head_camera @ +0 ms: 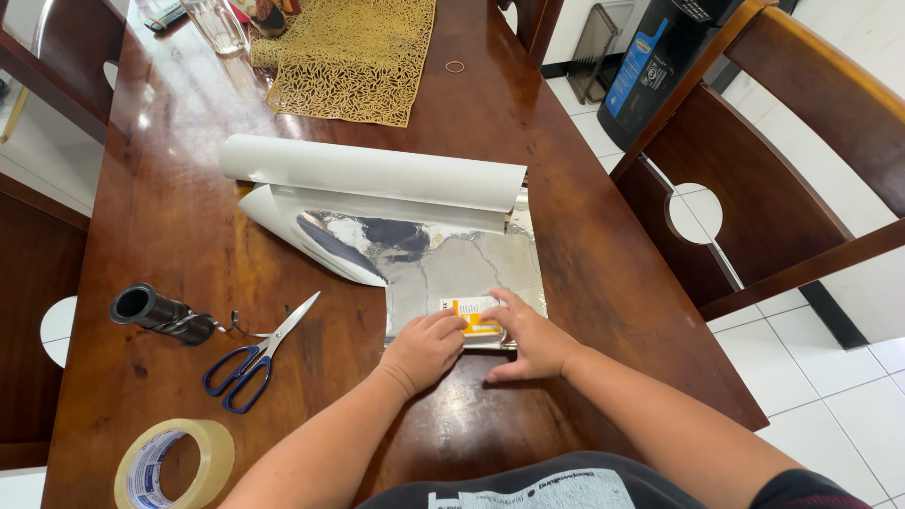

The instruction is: The person unrolls a roll of silver wrapping paper, places a small box on it, and cuts the paper to size. They fold the paper around the box, trim excess, and prepare to secure it with tape. The clip ends before the box is fully taped.

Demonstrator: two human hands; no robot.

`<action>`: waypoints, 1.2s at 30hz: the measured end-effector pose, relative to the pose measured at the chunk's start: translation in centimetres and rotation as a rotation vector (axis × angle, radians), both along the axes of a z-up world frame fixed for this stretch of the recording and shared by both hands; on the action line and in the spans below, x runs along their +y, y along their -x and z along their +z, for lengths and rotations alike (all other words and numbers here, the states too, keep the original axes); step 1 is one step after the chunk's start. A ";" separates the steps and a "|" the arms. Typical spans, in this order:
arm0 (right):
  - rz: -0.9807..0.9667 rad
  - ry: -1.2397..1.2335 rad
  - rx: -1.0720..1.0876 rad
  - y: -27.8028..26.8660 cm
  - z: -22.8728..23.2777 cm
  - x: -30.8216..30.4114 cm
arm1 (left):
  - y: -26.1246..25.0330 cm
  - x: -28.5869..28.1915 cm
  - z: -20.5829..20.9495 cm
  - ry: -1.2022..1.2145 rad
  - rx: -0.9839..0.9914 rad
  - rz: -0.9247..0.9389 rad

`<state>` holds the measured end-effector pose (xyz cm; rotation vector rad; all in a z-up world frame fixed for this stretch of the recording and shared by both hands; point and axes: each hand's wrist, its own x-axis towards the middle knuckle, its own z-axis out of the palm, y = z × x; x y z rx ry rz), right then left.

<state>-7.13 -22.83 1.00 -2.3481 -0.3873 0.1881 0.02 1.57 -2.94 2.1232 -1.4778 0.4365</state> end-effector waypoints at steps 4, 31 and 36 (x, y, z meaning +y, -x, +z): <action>-0.082 0.118 -0.020 -0.1 -0.9 -0.3 | -0.5 -0.2 -0.4 0.028 0.030 -0.005; -0.207 0.340 -0.496 -3.6 -0.6 -0.2 | -6.8 -3.7 5.8 -0.387 0.465 0.167; -0.060 0.458 -0.578 -3.6 -0.7 -0.8 | -9.1 -4.5 5.7 -0.476 0.573 0.207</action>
